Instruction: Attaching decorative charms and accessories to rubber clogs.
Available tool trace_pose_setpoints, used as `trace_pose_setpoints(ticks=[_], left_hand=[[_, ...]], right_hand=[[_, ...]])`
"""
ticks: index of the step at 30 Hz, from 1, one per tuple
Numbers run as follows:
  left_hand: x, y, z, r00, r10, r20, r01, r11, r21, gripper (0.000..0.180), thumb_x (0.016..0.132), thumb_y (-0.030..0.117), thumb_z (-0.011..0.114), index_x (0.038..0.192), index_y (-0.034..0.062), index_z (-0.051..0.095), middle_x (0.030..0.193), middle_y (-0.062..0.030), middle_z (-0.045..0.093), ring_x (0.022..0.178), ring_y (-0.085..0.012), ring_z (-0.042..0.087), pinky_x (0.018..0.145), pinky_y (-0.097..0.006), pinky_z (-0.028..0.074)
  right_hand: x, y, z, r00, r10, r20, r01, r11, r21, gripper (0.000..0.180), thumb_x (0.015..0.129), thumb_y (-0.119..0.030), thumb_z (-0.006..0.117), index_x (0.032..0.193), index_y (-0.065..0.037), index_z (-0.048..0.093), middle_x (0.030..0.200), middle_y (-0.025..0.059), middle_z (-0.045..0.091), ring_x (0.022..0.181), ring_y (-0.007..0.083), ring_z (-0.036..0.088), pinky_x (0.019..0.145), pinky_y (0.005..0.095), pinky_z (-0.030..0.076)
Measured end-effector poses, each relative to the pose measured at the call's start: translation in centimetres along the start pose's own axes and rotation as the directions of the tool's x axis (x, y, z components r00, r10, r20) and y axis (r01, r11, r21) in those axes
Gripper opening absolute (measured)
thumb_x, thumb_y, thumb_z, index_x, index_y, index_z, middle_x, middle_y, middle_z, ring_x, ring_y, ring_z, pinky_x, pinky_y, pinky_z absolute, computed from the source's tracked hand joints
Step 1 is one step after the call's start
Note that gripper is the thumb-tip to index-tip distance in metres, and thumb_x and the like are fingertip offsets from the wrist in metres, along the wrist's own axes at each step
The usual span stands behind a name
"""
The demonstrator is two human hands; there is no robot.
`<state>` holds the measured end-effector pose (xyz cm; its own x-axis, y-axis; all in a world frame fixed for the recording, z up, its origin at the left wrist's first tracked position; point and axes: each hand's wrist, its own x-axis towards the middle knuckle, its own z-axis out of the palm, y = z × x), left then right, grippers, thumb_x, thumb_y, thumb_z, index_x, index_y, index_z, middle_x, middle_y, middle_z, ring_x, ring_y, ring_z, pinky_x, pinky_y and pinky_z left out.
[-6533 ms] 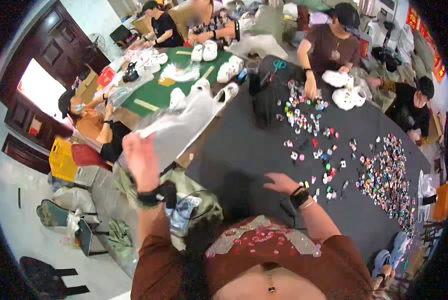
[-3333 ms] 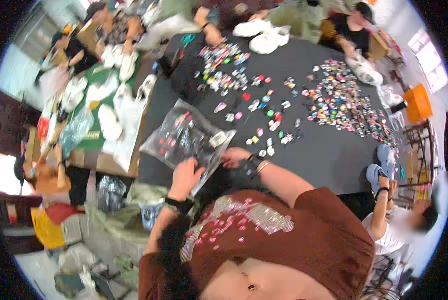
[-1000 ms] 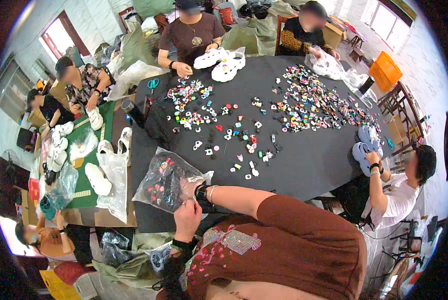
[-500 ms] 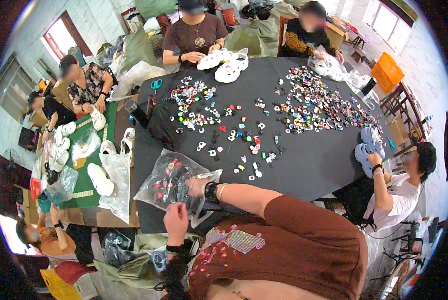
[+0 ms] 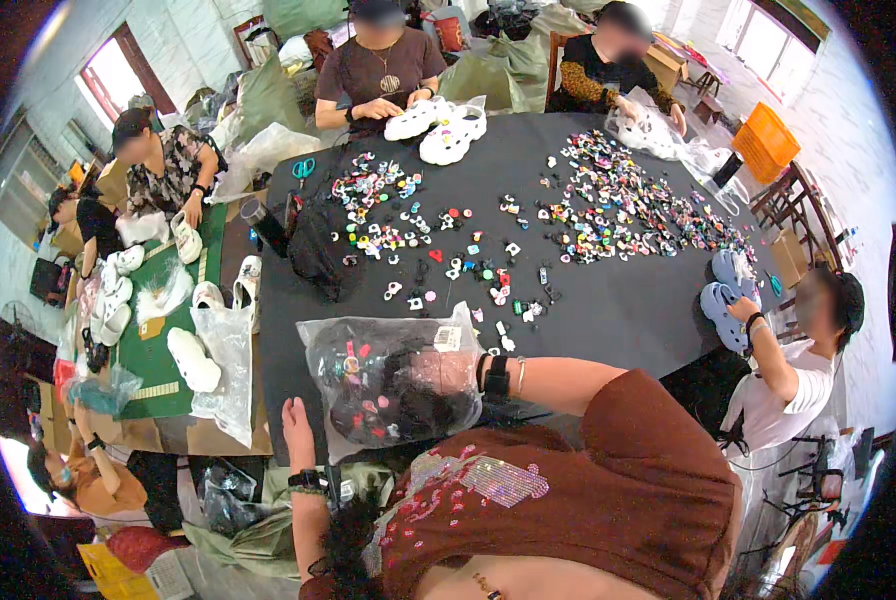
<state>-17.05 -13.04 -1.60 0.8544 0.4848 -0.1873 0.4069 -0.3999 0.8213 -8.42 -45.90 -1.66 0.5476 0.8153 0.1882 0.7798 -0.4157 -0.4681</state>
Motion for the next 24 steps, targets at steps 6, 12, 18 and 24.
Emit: trace_pose_setpoints(ticks=[6,12,18,24], left_hand=[[0.2,1.6,2.1,0.910,-0.168,0.379,0.363,0.765,-0.532,0.052,0.092,0.048,0.042,0.113,0.0018,0.053,0.096,-0.0021,0.060,0.082,-0.0111,0.055,0.067,-0.024,0.041],[-1.3,2.3,3.6,0.994,-0.104,0.038,0.110,0.874,-0.473,0.033,0.093,0.035,0.049,0.088,0.0031,0.058,0.069,0.0041,0.049,0.057,-0.0066,0.039,0.054,-0.022,0.034],[-0.2,0.3,2.4,0.945,0.232,-0.230,-0.271,0.950,-0.157,0.024,0.092,0.020,0.051,0.081,-0.0006,0.055,0.069,-0.0008,0.050,0.064,-0.0111,0.042,0.060,-0.027,0.037],[1.2,-0.7,-0.2,0.869,0.254,-0.425,-0.268,0.963,0.028,0.026,0.091,0.019,0.050,0.081,-0.0042,0.054,0.070,-0.0134,0.054,0.064,-0.0251,0.047,0.063,-0.036,0.039]], right_hand=[[-2.4,0.1,-1.1,1.000,-0.020,-0.018,0.020,1.000,-0.006,0.024,0.072,-0.018,0.058,0.093,-0.005,0.054,0.084,0.0160,0.057,0.079,0.0332,0.059,0.066,0.0421,0.050],[-2.2,-0.2,-1.0,0.998,-0.054,-0.024,0.054,0.999,-0.004,0.024,0.073,-0.017,0.058,0.093,-0.005,0.054,0.084,0.0160,0.057,0.079,0.0329,0.059,0.067,0.0420,0.050],[-2.2,0.1,-1.8,0.995,-0.091,-0.032,0.091,0.996,-0.001,0.024,0.073,-0.017,0.058,0.093,-0.005,0.054,0.085,0.0161,0.057,0.080,0.0326,0.058,0.067,0.0420,0.050],[-2.1,0.8,-2.8,0.991,-0.126,-0.046,0.126,0.992,0.002,0.023,0.073,-0.017,0.057,0.093,-0.005,0.055,0.085,0.0161,0.057,0.080,0.0323,0.058,0.068,0.0419,0.050]])
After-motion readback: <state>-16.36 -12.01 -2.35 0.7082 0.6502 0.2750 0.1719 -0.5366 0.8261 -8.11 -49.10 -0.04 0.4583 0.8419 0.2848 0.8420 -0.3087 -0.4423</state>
